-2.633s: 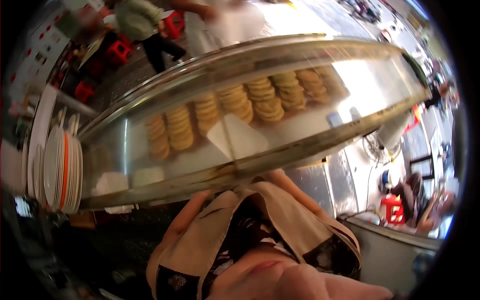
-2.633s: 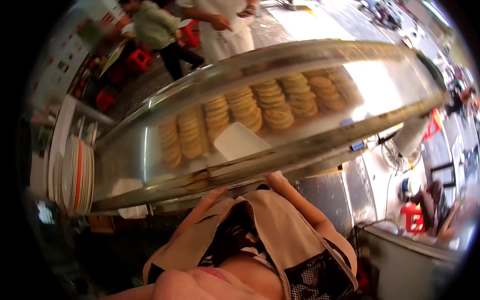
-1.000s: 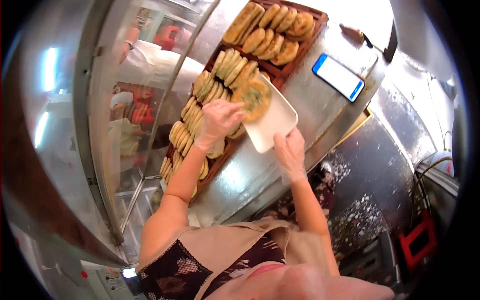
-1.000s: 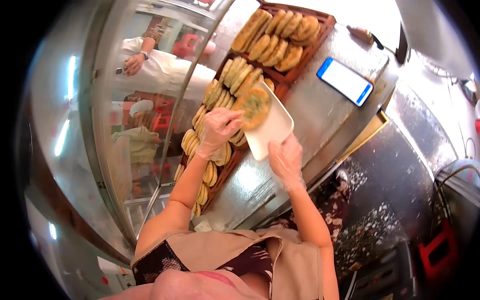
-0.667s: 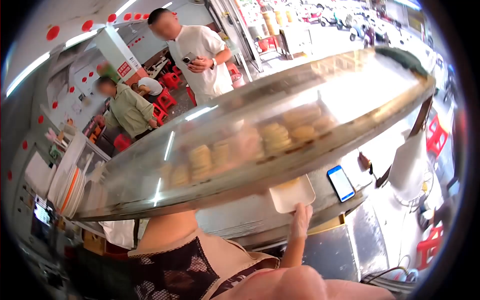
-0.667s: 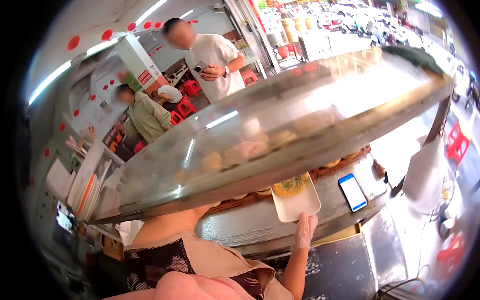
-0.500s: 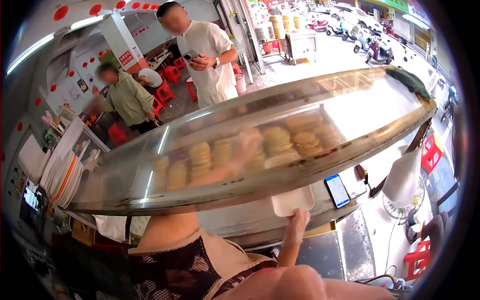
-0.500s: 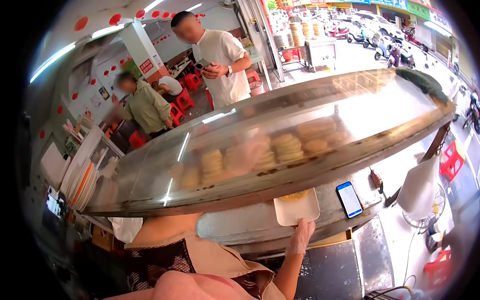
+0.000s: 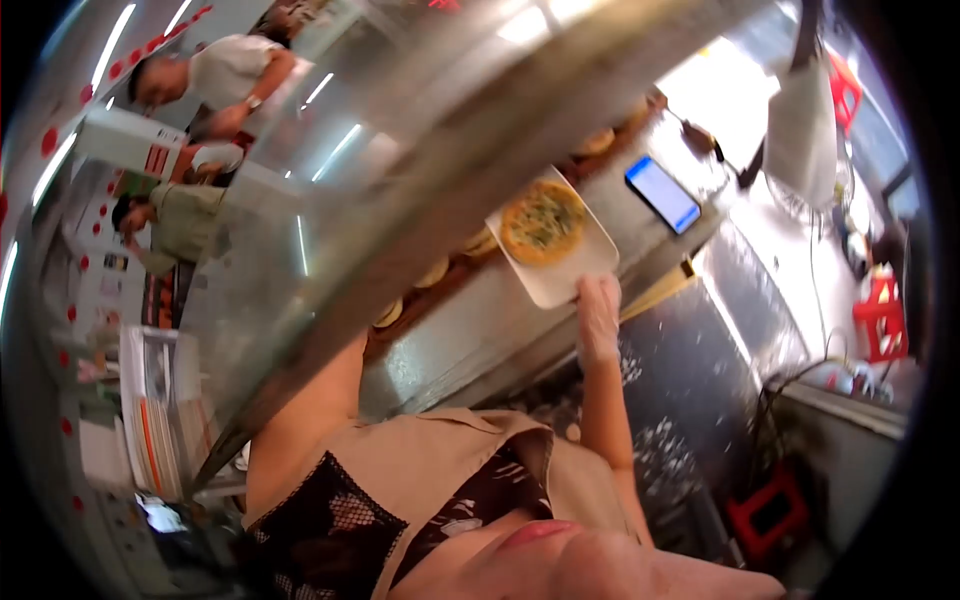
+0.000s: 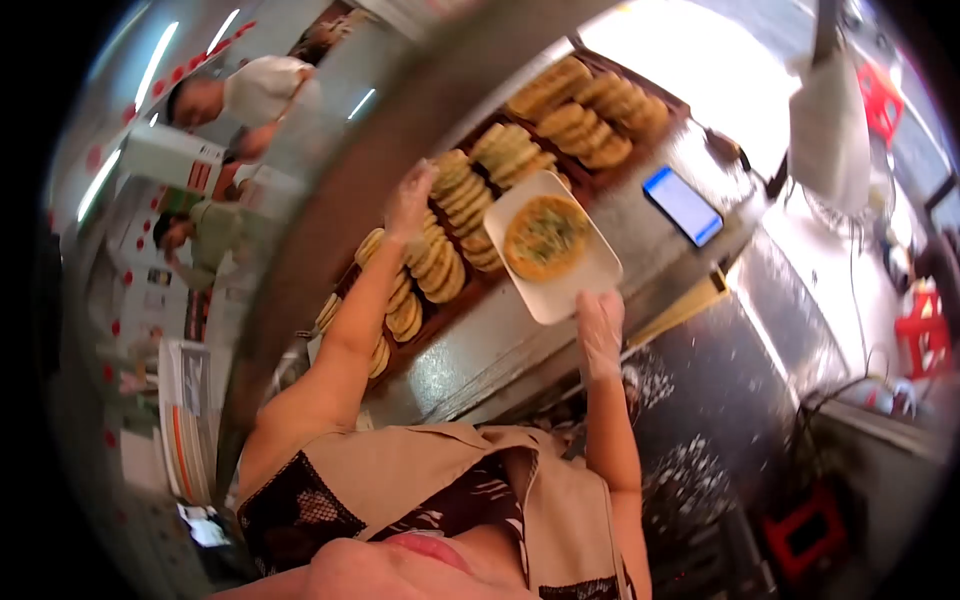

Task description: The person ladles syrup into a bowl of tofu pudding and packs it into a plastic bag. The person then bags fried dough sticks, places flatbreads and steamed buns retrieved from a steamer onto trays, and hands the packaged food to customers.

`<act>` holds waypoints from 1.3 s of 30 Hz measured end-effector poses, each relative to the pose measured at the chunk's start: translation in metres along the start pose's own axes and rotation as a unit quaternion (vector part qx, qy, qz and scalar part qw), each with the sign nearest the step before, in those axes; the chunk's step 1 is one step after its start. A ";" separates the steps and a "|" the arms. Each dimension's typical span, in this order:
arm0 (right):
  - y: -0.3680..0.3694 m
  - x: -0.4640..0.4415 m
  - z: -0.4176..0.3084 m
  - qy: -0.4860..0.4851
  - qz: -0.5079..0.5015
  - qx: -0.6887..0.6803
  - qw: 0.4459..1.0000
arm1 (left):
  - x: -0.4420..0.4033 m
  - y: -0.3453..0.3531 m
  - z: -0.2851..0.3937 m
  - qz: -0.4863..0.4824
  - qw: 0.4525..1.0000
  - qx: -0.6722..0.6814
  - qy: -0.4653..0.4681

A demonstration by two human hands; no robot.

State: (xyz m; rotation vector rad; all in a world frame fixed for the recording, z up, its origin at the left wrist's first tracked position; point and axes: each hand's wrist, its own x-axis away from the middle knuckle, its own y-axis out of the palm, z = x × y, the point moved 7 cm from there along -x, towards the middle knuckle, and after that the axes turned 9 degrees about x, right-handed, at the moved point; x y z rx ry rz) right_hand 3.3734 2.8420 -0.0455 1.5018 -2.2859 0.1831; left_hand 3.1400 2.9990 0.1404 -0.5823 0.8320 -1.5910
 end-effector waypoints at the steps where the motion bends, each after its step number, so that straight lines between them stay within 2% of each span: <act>1: 0.003 -0.017 0.009 -0.021 -0.048 -0.006 0.999 | -0.027 0.016 -0.010 0.020 0.998 -0.042 -0.035; 2: -0.002 -0.030 0.029 -0.007 -0.037 -0.017 0.999 | -0.050 0.034 -0.031 0.034 0.994 -0.081 -0.071; 4: 0.005 -0.056 0.056 -0.030 -0.099 -0.023 0.994 | -0.134 0.066 -0.166 0.065 0.971 -0.192 -0.127; 6: 0.012 -0.041 0.041 -0.018 -0.098 -0.075 0.992 | -0.161 0.074 -0.180 0.123 0.953 -0.231 -0.152; 7: 0.008 -0.042 0.037 -0.006 -0.079 -0.068 0.995 | -0.173 0.084 -0.186 0.130 0.956 -0.202 -0.166; 8: 0.002 -0.046 0.039 0.007 -0.061 -0.059 0.996 | -0.177 0.094 -0.179 0.134 0.953 -0.196 -0.187; 12: -0.005 -0.066 0.049 -0.006 -0.093 -0.037 0.995 | -0.205 0.107 -0.199 0.103 0.955 -0.200 -0.195; 14: -0.008 -0.081 0.050 -0.010 -0.105 -0.019 0.994 | -0.221 0.119 -0.196 0.037 0.943 -0.324 -0.070; 15: -0.004 -0.083 0.046 -0.016 -0.112 -0.045 0.993 | -0.227 0.122 -0.193 0.023 0.892 -0.451 -0.013; 16: -0.002 -0.086 0.040 -0.021 -0.119 -0.071 0.990 | -0.225 0.117 -0.196 0.023 0.892 -0.452 -0.016; 17: 0.000 -0.089 0.036 -0.021 -0.121 -0.071 0.990 | -0.221 0.101 -0.195 0.094 0.914 -0.393 -0.039; 18: 0.001 -0.092 0.030 -0.030 -0.117 -0.014 0.993 | -0.216 0.084 -0.195 0.167 0.928 -0.328 -0.062; 19: 0.003 -0.094 0.023 -0.039 -0.115 0.046 0.992 | -0.208 0.066 -0.197 0.236 0.917 -0.313 -0.075; 20: 0.008 -0.095 0.020 -0.042 -0.123 0.049 0.990 | -0.205 0.051 -0.199 0.225 0.939 -0.254 -0.052; 22: 0.022 -0.096 0.011 -0.070 -0.097 0.023 0.993 | -0.169 0.022 -0.186 0.256 0.951 -0.161 0.065; 23: 0.022 -0.090 0.017 -0.036 -0.121 0.087 0.988 | -0.117 0.033 -0.153 0.229 0.963 -0.123 0.066; 24: 0.036 -0.093 0.014 -0.026 -0.146 0.138 0.979 | -0.078 0.027 -0.088 0.220 0.968 -0.087 0.086; 26: 0.061 -0.080 0.004 -0.018 -0.166 0.116 0.979 | 0.014 0.036 -0.002 0.246 0.876 -0.316 0.270; 28: 0.081 -0.055 0.003 -0.032 -0.195 0.124 0.972 | 0.089 0.057 0.024 0.157 0.851 -0.417 0.278; 30: 0.096 -0.018 -0.014 -0.063 -0.232 0.130 0.962 | 0.149 0.064 0.026 0.089 0.872 -0.381 0.295; 31: 0.096 0.008 -0.023 -0.054 -0.231 0.140 0.961 | 0.175 0.057 0.019 0.080 0.899 -0.335 0.270; 33: 0.099 0.057 -0.025 -0.050 -0.242 0.177 0.953 | 0.217 0.035 0.019 0.102 0.921 -0.283 0.246; 35: 0.108 0.115 -0.018 0.022 -0.277 0.067 0.958 | 0.272 -0.005 0.023 0.118 0.953 -0.196 0.198; 36: 0.115 0.142 -0.007 0.012 -0.300 0.092 0.949 | 0.306 -0.021 0.013 0.146 0.954 -0.193 0.176; 38: 0.129 0.176 0.031 0.024 -0.297 0.087 0.951 | 0.375 -0.071 -0.027 0.284 0.955 -0.007 0.085; 39: 0.139 0.194 0.054 0.047 -0.307 0.098 0.946 | 0.417 -0.086 -0.059 0.320 0.947 -0.011 0.011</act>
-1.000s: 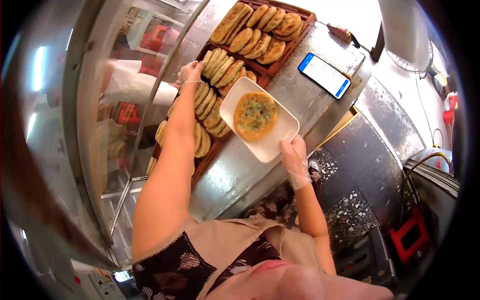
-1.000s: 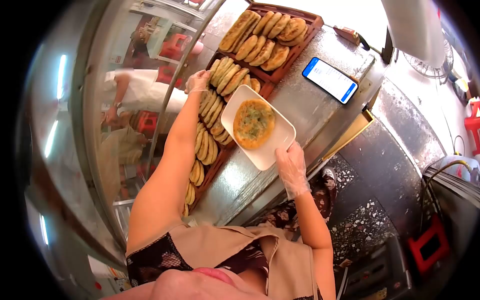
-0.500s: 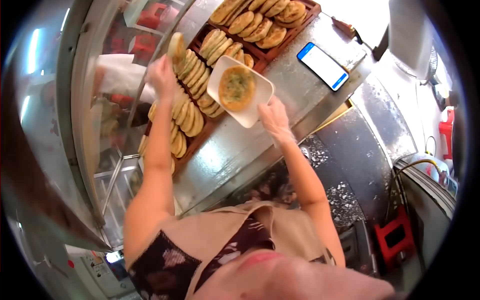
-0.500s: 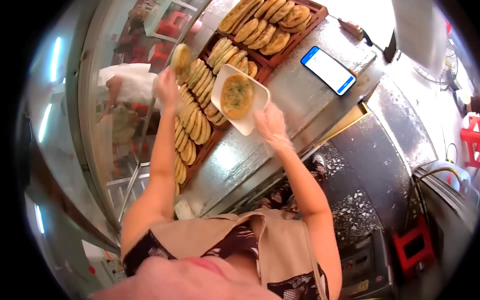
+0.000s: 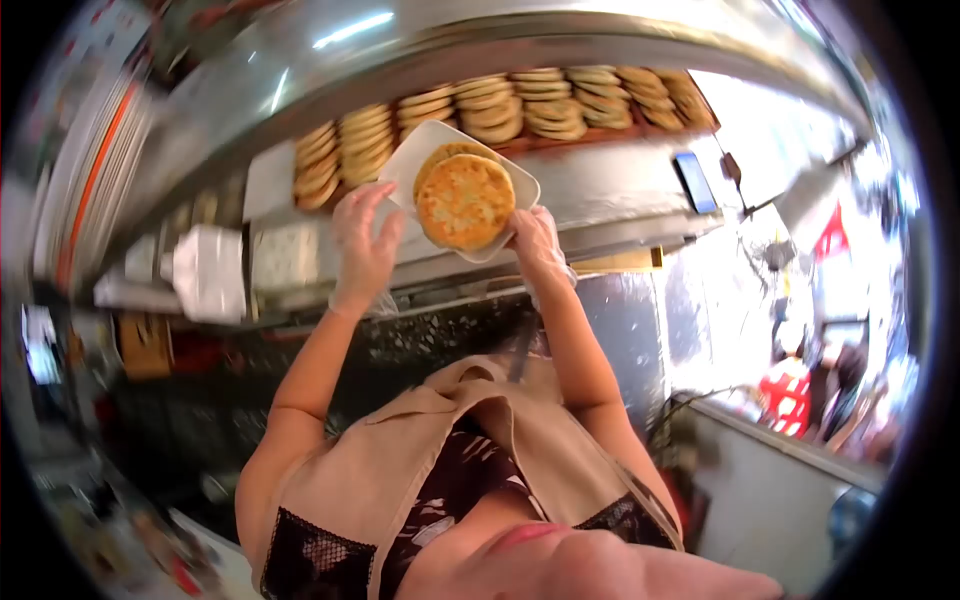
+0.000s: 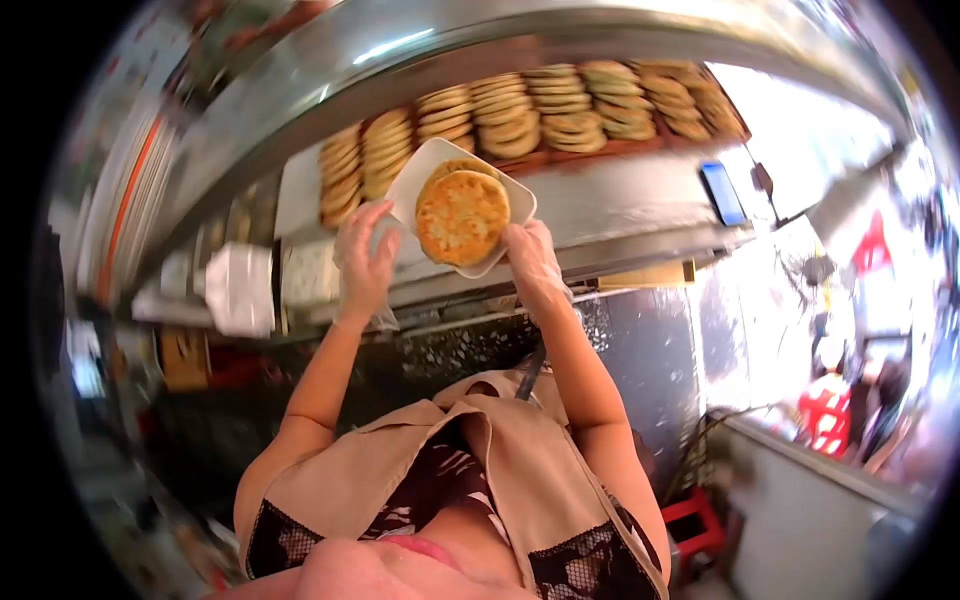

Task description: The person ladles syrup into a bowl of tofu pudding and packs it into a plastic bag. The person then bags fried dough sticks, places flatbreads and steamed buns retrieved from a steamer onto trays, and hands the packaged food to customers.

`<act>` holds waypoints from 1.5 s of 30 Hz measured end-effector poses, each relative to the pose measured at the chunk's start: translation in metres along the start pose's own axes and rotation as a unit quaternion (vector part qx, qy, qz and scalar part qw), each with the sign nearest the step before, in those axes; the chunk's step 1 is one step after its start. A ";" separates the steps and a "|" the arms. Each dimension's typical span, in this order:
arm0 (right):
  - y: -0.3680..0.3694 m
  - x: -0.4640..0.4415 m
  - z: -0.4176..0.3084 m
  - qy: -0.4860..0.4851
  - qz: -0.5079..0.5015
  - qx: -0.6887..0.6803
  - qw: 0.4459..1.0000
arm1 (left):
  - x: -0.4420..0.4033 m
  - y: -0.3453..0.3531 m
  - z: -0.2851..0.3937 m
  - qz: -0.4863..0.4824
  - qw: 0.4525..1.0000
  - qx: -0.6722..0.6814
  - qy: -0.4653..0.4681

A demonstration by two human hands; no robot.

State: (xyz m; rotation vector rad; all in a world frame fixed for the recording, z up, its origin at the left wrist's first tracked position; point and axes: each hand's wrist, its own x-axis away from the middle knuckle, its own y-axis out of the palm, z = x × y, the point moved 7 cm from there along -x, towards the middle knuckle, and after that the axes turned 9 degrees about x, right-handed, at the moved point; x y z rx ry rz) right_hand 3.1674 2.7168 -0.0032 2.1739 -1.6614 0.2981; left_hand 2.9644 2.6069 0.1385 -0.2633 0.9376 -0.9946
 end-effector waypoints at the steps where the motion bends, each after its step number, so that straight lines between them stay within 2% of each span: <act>1: 0.016 -0.006 0.022 0.005 -0.029 0.036 0.999 | 0.022 -0.030 -0.023 0.034 0.999 -0.005 -0.031; 2: 0.050 0.004 0.016 -0.202 -0.096 0.344 0.912 | 0.046 -0.070 -0.033 0.062 0.994 -0.085 -0.031; 3: 0.099 0.033 0.016 -0.270 -0.160 0.467 0.827 | 0.073 -0.105 -0.043 0.079 0.982 -0.168 -0.039; 4: 0.146 0.066 0.016 -0.351 -0.207 0.558 0.723 | 0.101 -0.138 -0.058 0.102 0.982 -0.132 -0.092; 5: 0.182 0.080 0.047 -0.364 -0.247 0.561 0.701 | 0.125 -0.173 -0.073 0.130 0.977 -0.098 -0.134; 6: 0.204 0.073 0.094 -0.145 -0.329 0.237 0.903 | 0.156 -0.200 -0.103 0.115 0.965 -0.024 -0.236; 7: 0.232 0.083 0.134 0.126 -0.342 -0.118 0.924 | 0.192 -0.229 -0.127 0.150 0.936 0.051 -0.315; 8: 0.273 0.120 0.119 0.114 -0.386 -0.089 0.911 | 0.217 -0.253 -0.140 0.162 0.903 0.167 -0.360; 9: 0.281 0.082 0.175 0.076 -0.410 0.058 0.907 | 0.241 -0.275 -0.145 0.168 0.859 0.282 -0.393; 10: 0.316 0.107 0.173 0.088 -0.430 0.058 0.897 | 0.262 -0.303 -0.146 0.171 0.867 0.263 -0.387; 12: 0.374 0.136 0.180 0.099 -0.466 0.063 0.877 | 0.308 -0.341 -0.169 0.182 0.851 0.219 -0.441; 13: 0.400 0.136 0.179 -0.066 -0.482 0.255 0.836 | 0.322 -0.356 -0.171 0.183 0.845 0.217 -0.453; 14: 0.425 0.137 0.185 -0.231 -0.466 0.423 0.742 | 0.338 -0.372 -0.181 0.203 0.839 0.214 -0.456; 15: 0.444 0.125 0.209 -0.238 -0.483 0.419 0.731 | 0.352 -0.386 -0.193 0.223 0.834 0.208 -0.461; 16: 0.463 0.102 0.249 -0.082 -0.496 0.281 0.818 | 0.366 -0.404 -0.203 0.228 0.827 0.170 -0.484; 17: 0.494 0.094 0.282 0.087 -0.484 0.135 0.860 | 0.377 -0.425 -0.212 0.237 0.825 0.165 -0.486; 18: 0.532 0.183 0.215 0.135 -0.479 0.157 0.853 | 0.385 -0.445 -0.219 0.253 0.822 0.159 -0.485; 19: 0.561 0.189 0.224 0.147 -0.523 0.277 0.793 | 0.392 -0.468 -0.227 0.267 0.820 0.152 -0.482; 20: 0.593 0.171 0.239 -0.213 -0.555 0.393 0.702 | 0.398 -0.495 -0.232 0.296 0.829 0.142 -0.452; 21: 0.622 0.170 0.261 -0.546 -0.496 0.442 0.511 | 0.415 -0.520 -0.259 0.276 0.818 0.080 -0.498; 22: 0.662 0.203 0.243 -0.487 -0.519 0.458 0.532 | 0.427 -0.546 -0.279 0.289 0.810 0.088 -0.502; 23: 0.702 0.212 0.258 -0.487 -0.529 0.453 0.527 | 0.440 -0.570 -0.297 0.300 0.800 0.100 -0.510; 24: 0.739 0.200 0.284 -0.273 -0.573 0.395 0.664 | 0.454 -0.593 -0.315 0.306 0.793 0.096 -0.518; 25: 0.772 0.199 0.312 -0.038 -0.574 0.312 0.756 | 0.471 -0.622 -0.331 0.340 0.777 0.099 -0.520; 26: 0.814 0.228 0.302 -0.149 -0.603 0.367 0.692 | 0.485 -0.655 -0.342 0.371 0.761 0.102 -0.523; 27: 0.856 0.253 0.302 -0.144 -0.610 0.363 0.689 | 0.497 -0.686 -0.350 0.373 0.756 0.095 -0.529; 29: 0.914 0.297 0.313 0.088 -0.584 0.336 0.733 | 0.519 -0.736 -0.350 0.418 0.716 0.073 -0.555; 30: 0.944 0.337 0.279 0.133 -0.573 0.426 0.687 | 0.522 -0.766 -0.347 0.434 0.706 0.073 -0.555; 31: 0.977 0.338 0.306 0.132 -0.575 0.428 0.685 | 0.537 -0.789 -0.358 0.437 0.704 0.073 -0.555; 33: 1.055 0.345 0.380 0.098 -0.690 0.330 0.637 | 0.579 -0.831 -0.389 0.471 0.681 0.091 -0.553; 34: 1.089 0.364 0.403 0.140 -0.758 0.290 0.567 | 0.608 -0.845 -0.415 0.503 0.678 0.107 -0.525; 35: 1.122 0.383 0.401 0.136 -0.757 0.291 0.569 | 0.622 -0.863 -0.436 0.503 0.681 0.110 -0.521; 37: 1.173 0.411 0.392 0.099 -0.704 0.292 0.640 | 0.657 -0.900 -0.471 0.580 0.622 0.164 -0.501; 38: 1.200 0.416 0.401 0.079 -0.671 0.327 0.661 | 0.669 -0.922 -0.491 0.565 0.620 0.168 -0.518; 39: 1.233 0.407 0.431 0.036 -0.635 0.420 0.647 | 0.675 -0.949 -0.513 0.549 0.636 0.178 -0.512; 41: 1.282 0.407 0.470 0.152 -0.566 0.396 0.707 | 0.692 -1.002 -0.567 0.503 0.681 0.116 -0.519; 43: 1.315 0.396 0.491 0.139 -0.551 0.362 0.739 | 0.700 -1.029 -0.630 0.494 0.679 0.227 -0.494; 45: 1.357 0.387 0.488 0.131 -0.528 0.324 0.774 | 0.693 -1.071 -0.692 0.433 0.700 0.207 -0.529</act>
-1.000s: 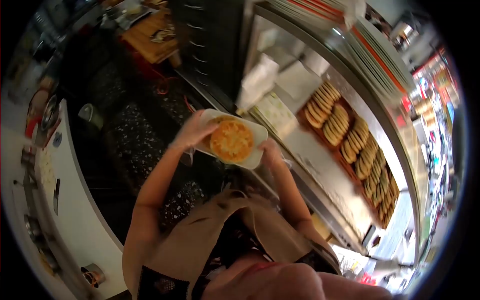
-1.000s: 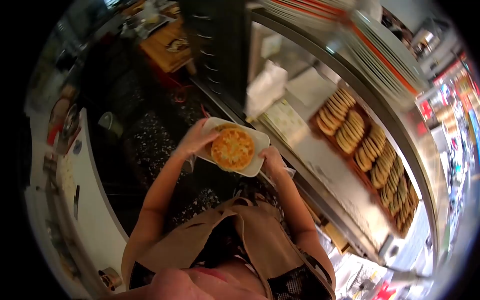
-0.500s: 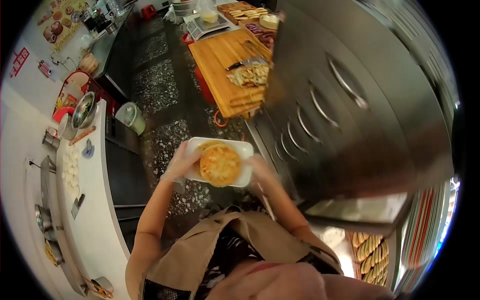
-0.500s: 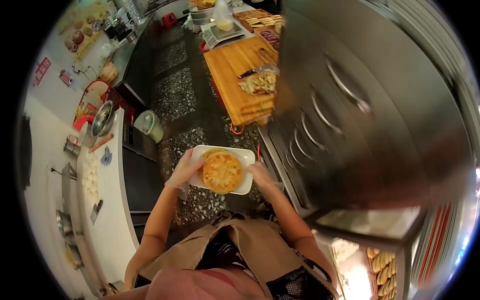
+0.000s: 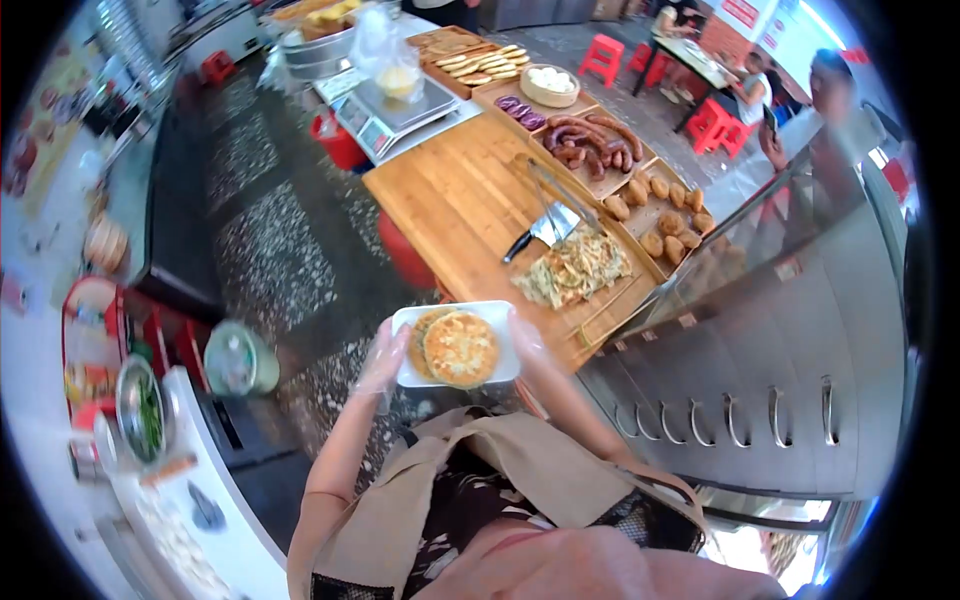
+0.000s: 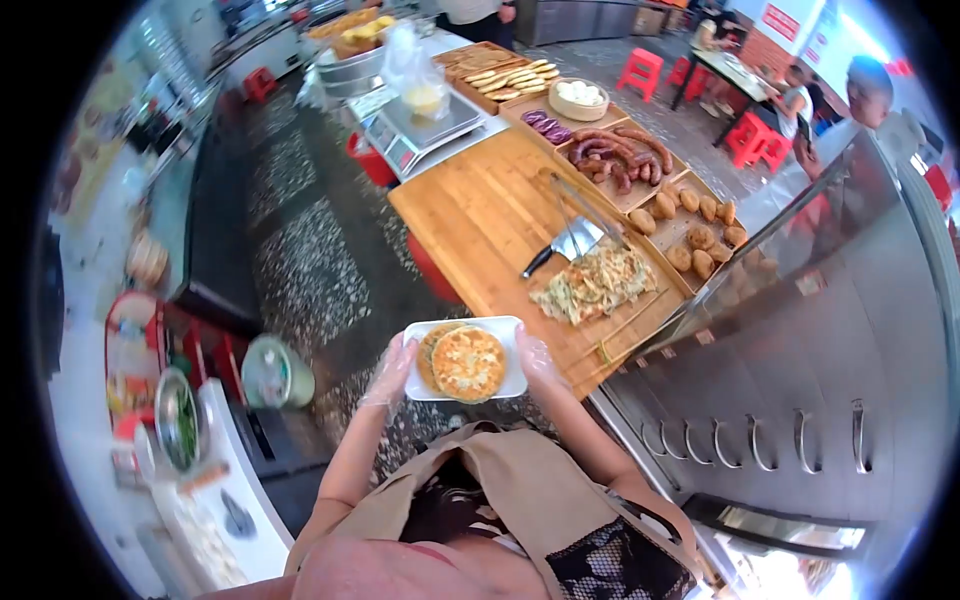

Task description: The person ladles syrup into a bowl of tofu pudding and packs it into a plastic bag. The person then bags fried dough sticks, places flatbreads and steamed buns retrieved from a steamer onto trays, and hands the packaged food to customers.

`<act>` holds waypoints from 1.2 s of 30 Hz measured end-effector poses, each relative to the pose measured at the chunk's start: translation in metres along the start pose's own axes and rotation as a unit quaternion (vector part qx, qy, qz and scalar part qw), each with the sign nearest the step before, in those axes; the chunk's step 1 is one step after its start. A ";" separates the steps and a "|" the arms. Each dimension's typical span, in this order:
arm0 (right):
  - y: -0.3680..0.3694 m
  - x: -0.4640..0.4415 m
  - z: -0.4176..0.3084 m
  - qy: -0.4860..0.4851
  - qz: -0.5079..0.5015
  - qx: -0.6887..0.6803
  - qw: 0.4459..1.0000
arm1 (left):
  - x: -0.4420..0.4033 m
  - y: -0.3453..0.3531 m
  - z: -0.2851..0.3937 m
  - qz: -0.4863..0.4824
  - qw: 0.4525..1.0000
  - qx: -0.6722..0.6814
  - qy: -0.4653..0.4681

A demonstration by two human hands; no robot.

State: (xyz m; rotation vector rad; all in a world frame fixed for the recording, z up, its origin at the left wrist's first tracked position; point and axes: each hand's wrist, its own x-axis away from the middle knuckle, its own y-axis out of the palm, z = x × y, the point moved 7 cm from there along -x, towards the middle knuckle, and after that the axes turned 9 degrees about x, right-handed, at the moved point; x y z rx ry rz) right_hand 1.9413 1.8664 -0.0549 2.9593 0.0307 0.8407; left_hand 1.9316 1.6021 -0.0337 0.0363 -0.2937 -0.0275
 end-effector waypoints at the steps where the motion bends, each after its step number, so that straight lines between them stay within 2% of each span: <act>1: -0.004 -0.005 -0.018 -0.001 0.068 0.000 0.998 | -0.030 0.008 0.018 -0.039 0.999 0.015 0.014; 4: -0.021 -0.022 -0.056 0.001 0.212 -0.009 0.977 | -0.089 0.037 0.089 -0.141 0.989 -0.050 -0.017; 6: -0.030 -0.045 -0.069 0.004 0.254 -0.027 0.967 | -0.155 0.043 0.080 -0.154 0.979 -0.131 -0.038; 8: -0.037 -0.080 -0.068 0.012 0.280 -0.037 0.959 | -0.203 0.053 0.097 -0.201 0.973 -0.105 -0.034; 10: -0.049 -0.136 -0.045 0.029 0.305 -0.043 0.951 | -0.242 0.060 0.114 -0.243 0.967 -0.075 -0.023; 11: -0.075 -0.200 0.011 0.045 0.363 -0.103 0.925 | -0.264 0.059 0.122 -0.231 0.970 -0.079 -0.020; 12: -0.069 -0.222 -0.002 0.048 0.363 -0.112 0.924 | -0.290 0.055 0.130 -0.233 0.968 -0.088 -0.022; 14: -0.035 -0.242 -0.044 0.028 0.354 -0.183 0.917 | -0.328 0.040 0.137 -0.234 0.960 -0.126 -0.083; 15: -0.027 -0.247 -0.063 0.093 0.371 -0.135 0.914 | -0.357 0.032 0.128 -0.250 0.960 -0.096 -0.079; 16: -0.020 -0.261 -0.070 0.103 0.373 -0.141 0.911 | -0.374 0.032 0.138 -0.264 0.959 -0.048 -0.087; 18: -0.009 -0.280 -0.085 0.079 0.414 -0.146 0.895 | -0.406 0.025 0.151 -0.229 0.967 -0.072 -0.083; 19: 0.003 -0.291 -0.098 0.037 0.417 -0.221 0.881 | -0.423 0.023 0.155 -0.230 0.966 -0.074 -0.087; 22: 0.006 -0.325 -0.112 0.047 0.448 -0.288 0.845 | -0.470 0.023 0.162 -0.250 0.962 -0.082 -0.073; 25: 0.018 -0.328 -0.155 0.042 0.490 -0.308 0.814 | -0.503 0.030 0.160 -0.318 0.942 -0.049 -0.095; 27: 0.006 -0.348 -0.127 0.033 0.514 -0.308 0.800 | -0.522 0.024 0.161 -0.365 0.925 -0.050 -0.096; 29: -0.003 -0.357 -0.125 -0.023 0.542 -0.318 0.778 | -0.548 0.016 0.167 -0.410 0.907 -0.051 -0.080; 30: 0.006 -0.360 -0.134 -0.062 0.549 -0.328 0.766 | -0.555 0.010 0.172 -0.469 0.878 -0.093 -0.012; 31: 0.016 -0.359 -0.161 -0.144 0.532 -0.344 0.760 | -0.565 0.004 0.181 -0.519 0.842 -0.132 0.056; 33: 0.023 -0.350 -0.195 -0.045 0.586 -0.332 0.738 | -0.591 -0.018 0.207 -0.519 0.845 -0.125 0.036; 34: 0.030 -0.344 -0.225 -0.038 0.603 -0.328 0.727 | -0.597 -0.029 0.220 -0.528 0.840 -0.124 0.011; 35: 0.038 -0.341 -0.259 -0.030 0.597 -0.306 0.741 | -0.612 -0.043 0.231 -0.499 0.856 -0.131 -0.043; 36: 0.042 -0.341 -0.292 -0.025 0.591 -0.284 0.754 | -0.626 -0.054 0.255 -0.503 0.854 -0.124 0.038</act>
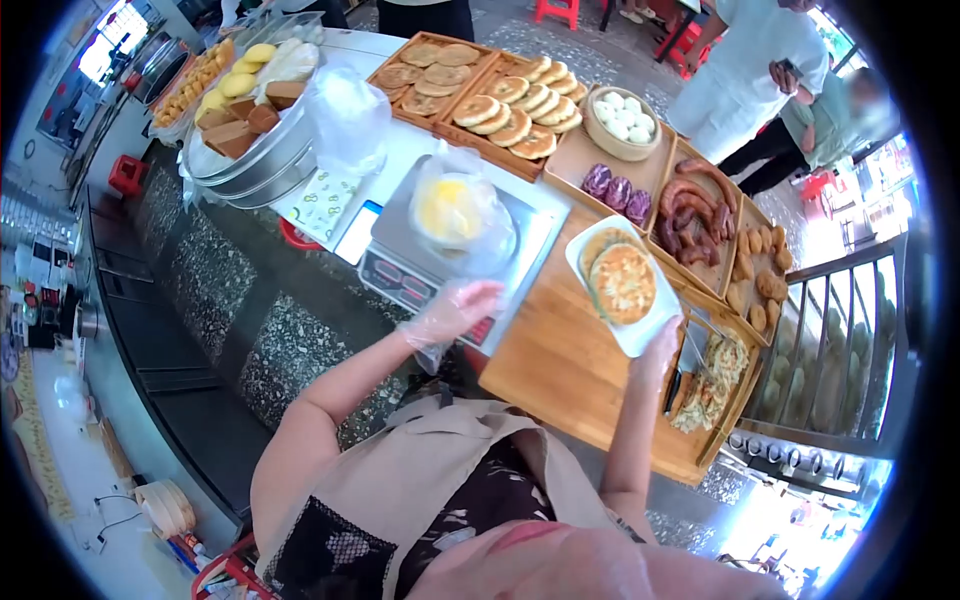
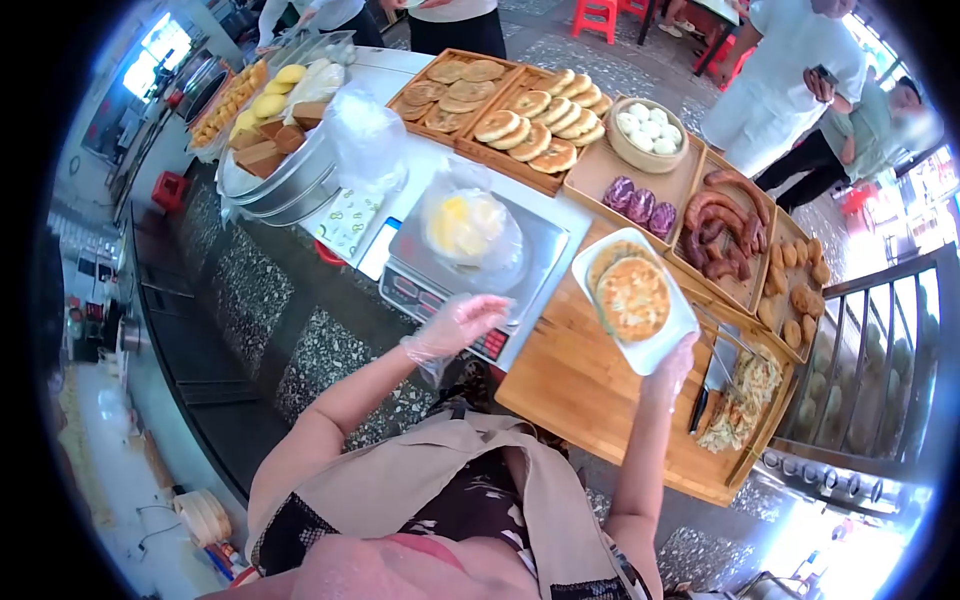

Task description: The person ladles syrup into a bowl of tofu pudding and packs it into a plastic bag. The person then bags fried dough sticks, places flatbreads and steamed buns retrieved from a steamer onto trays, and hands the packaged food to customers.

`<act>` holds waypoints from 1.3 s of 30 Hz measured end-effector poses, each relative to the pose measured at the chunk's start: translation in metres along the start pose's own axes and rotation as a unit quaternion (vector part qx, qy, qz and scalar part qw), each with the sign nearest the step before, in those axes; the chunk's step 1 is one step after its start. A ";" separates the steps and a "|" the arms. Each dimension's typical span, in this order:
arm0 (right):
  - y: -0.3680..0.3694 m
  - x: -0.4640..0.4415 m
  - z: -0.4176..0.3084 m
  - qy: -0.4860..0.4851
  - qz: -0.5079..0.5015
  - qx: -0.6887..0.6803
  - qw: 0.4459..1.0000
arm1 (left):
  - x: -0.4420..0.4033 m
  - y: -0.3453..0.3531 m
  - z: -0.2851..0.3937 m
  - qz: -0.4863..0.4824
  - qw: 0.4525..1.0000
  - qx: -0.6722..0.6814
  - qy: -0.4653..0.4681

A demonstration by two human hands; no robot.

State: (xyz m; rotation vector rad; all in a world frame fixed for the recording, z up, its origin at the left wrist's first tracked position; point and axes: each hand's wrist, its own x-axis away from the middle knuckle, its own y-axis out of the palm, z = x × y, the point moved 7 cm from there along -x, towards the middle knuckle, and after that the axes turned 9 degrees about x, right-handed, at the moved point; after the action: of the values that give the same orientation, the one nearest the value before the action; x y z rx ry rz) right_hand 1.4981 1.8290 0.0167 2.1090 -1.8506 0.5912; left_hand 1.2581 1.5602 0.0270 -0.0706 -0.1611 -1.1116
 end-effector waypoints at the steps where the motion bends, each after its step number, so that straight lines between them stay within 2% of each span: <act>1: 0.016 0.001 -0.021 -0.016 -0.020 -0.025 0.999 | 0.007 -0.024 0.013 0.044 0.999 -0.011 0.018; 4: 0.065 -0.020 -0.074 -0.133 -0.139 -0.008 0.981 | 0.028 -0.094 0.035 0.158 0.985 -0.072 0.017; 6: 0.120 -0.003 -0.111 -0.121 -0.170 -0.045 0.977 | 0.040 -0.140 0.049 0.216 0.972 -0.047 0.079; 8: 0.169 0.000 -0.135 -0.133 -0.176 0.005 0.975 | 0.049 -0.193 0.063 0.270 0.958 -0.041 0.087; 9: 0.202 0.001 -0.142 -0.117 -0.195 -0.014 0.974 | 0.052 -0.226 0.070 0.303 0.945 -0.045 0.116; 10: 0.238 0.000 -0.150 -0.103 -0.215 -0.033 0.971 | 0.054 -0.263 0.077 0.344 0.919 -0.146 0.127; 12: 0.313 -0.024 -0.159 -0.134 -0.247 -0.031 0.959 | 0.047 -0.333 0.097 0.373 0.871 -0.268 0.175; 14: 0.394 -0.013 -0.167 -0.126 -0.264 -0.017 0.956 | 0.031 -0.394 0.116 0.381 0.839 -0.335 0.196; 15: 0.436 -0.011 -0.166 -0.121 -0.269 -0.013 0.955 | 0.019 -0.424 0.121 0.354 0.817 -0.411 0.196; 16: 0.480 -0.010 -0.165 -0.118 -0.273 -0.008 0.955 | 0.008 -0.452 0.121 0.351 0.820 -0.408 0.195; 18: 0.568 -0.010 -0.159 -0.111 -0.275 0.004 0.955 | -0.028 -0.486 0.124 0.274 0.770 -0.530 0.226; 20: 0.652 -0.014 -0.143 -0.097 -0.271 0.025 0.957 | -0.060 -0.514 0.111 0.211 0.808 -0.505 0.218; 23: 0.765 -0.022 -0.112 -0.069 -0.264 0.054 0.961 | -0.089 -0.550 0.063 0.181 0.872 -0.420 0.172; 25: 0.830 -0.030 -0.092 -0.057 -0.261 0.074 0.961 | -0.092 -0.557 0.061 0.166 0.887 -0.398 0.163; 26: 0.858 -0.035 -0.083 -0.052 -0.261 0.086 0.960 | -0.086 -0.553 0.080 0.158 0.888 -0.398 0.164; 27: 0.884 -0.040 -0.072 -0.044 -0.261 0.099 0.959 | -0.086 -0.555 0.076 0.158 0.893 -0.389 0.162; 29: 0.932 -0.051 -0.055 -0.031 -0.267 0.119 0.956 | -0.088 -0.571 0.063 0.197 0.928 -0.287 0.134; 33: 0.997 -0.071 -0.026 -0.004 -0.278 0.172 0.945 | -0.096 -0.577 0.065 0.172 0.949 -0.236 0.119; 35: 1.016 -0.082 -0.008 0.007 -0.269 0.204 0.941 | -0.102 -0.576 0.066 0.151 0.939 -0.296 0.087; 38: 1.028 -0.082 0.020 0.024 -0.231 0.259 0.938 | -0.106 -0.578 0.066 0.143 0.939 -0.300 0.091; 39: 1.028 -0.076 0.023 0.048 -0.190 0.277 0.941 | -0.109 -0.580 0.065 0.132 0.947 -0.279 0.085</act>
State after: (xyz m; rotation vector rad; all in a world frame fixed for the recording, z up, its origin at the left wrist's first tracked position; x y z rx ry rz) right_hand 0.4778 1.7361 -0.1033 2.6283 -1.2598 1.1919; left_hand 0.6847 1.4087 0.0597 -0.4880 0.3150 -0.8620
